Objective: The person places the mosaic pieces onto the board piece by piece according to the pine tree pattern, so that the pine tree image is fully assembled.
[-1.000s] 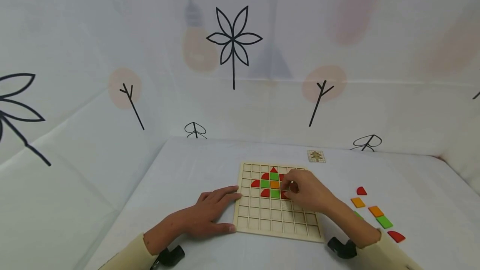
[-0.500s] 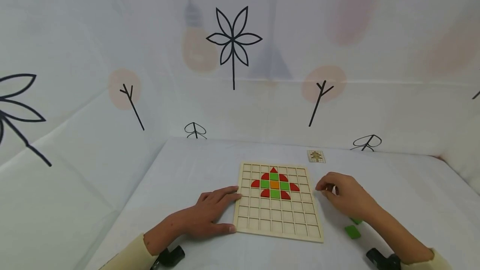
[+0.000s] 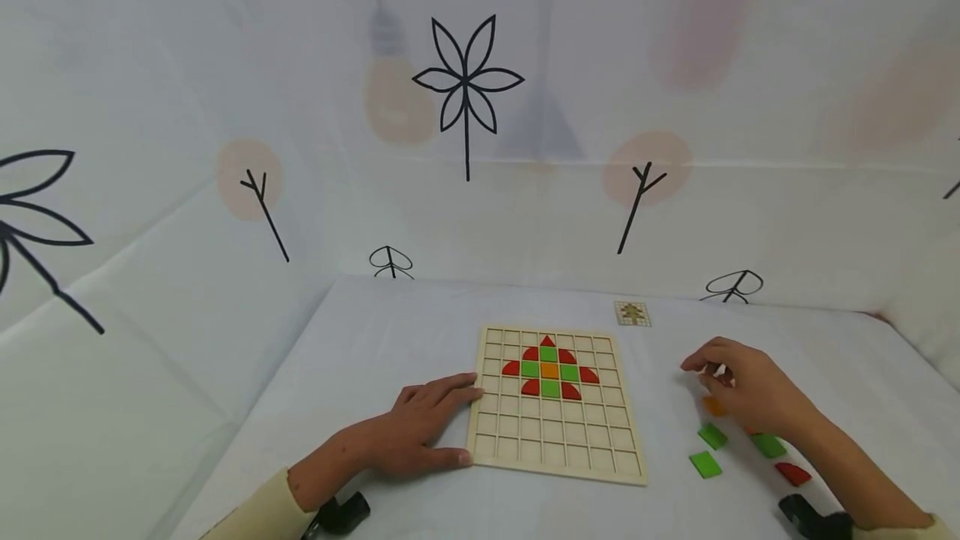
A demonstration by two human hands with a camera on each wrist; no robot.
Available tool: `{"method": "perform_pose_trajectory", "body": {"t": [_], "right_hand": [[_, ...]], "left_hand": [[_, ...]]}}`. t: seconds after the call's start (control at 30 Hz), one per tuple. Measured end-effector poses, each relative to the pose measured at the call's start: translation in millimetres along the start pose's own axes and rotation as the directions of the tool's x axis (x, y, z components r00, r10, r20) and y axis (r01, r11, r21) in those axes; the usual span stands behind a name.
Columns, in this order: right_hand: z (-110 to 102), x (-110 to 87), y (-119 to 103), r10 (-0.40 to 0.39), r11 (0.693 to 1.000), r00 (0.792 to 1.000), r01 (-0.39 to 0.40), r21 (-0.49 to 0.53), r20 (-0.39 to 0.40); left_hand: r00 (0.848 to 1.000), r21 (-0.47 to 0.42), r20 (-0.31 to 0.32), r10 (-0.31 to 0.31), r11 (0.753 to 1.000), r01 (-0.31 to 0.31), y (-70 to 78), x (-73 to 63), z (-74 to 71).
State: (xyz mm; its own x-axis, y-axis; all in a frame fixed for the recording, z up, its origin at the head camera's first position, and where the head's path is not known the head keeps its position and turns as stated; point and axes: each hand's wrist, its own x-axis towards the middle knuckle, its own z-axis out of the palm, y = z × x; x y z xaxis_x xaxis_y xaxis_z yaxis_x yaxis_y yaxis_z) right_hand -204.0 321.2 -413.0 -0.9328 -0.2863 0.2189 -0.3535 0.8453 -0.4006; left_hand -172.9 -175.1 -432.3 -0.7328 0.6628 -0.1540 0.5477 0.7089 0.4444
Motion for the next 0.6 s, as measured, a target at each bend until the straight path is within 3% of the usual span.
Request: {"method": "perform_pose_trajectory", "body": {"t": [0.33, 0.6], "right_hand": [[-10.1, -1.6, 33.1, 0.04, 0.999, 0.996, -0.039, -0.015, 0.073], [-6.3, -4.5, 44.1, 0.037, 0.999, 0.994, -0.036, -0.006, 0.1]], "left_hand": [[1.0, -0.006, -0.005, 0.003, 1.0, -0.003, -2.0, 1.9, 2.6], [1.0, 0.009, -0.007, 0.011, 1.0, -0.01, -1.5, 1.0, 1.5]]}}
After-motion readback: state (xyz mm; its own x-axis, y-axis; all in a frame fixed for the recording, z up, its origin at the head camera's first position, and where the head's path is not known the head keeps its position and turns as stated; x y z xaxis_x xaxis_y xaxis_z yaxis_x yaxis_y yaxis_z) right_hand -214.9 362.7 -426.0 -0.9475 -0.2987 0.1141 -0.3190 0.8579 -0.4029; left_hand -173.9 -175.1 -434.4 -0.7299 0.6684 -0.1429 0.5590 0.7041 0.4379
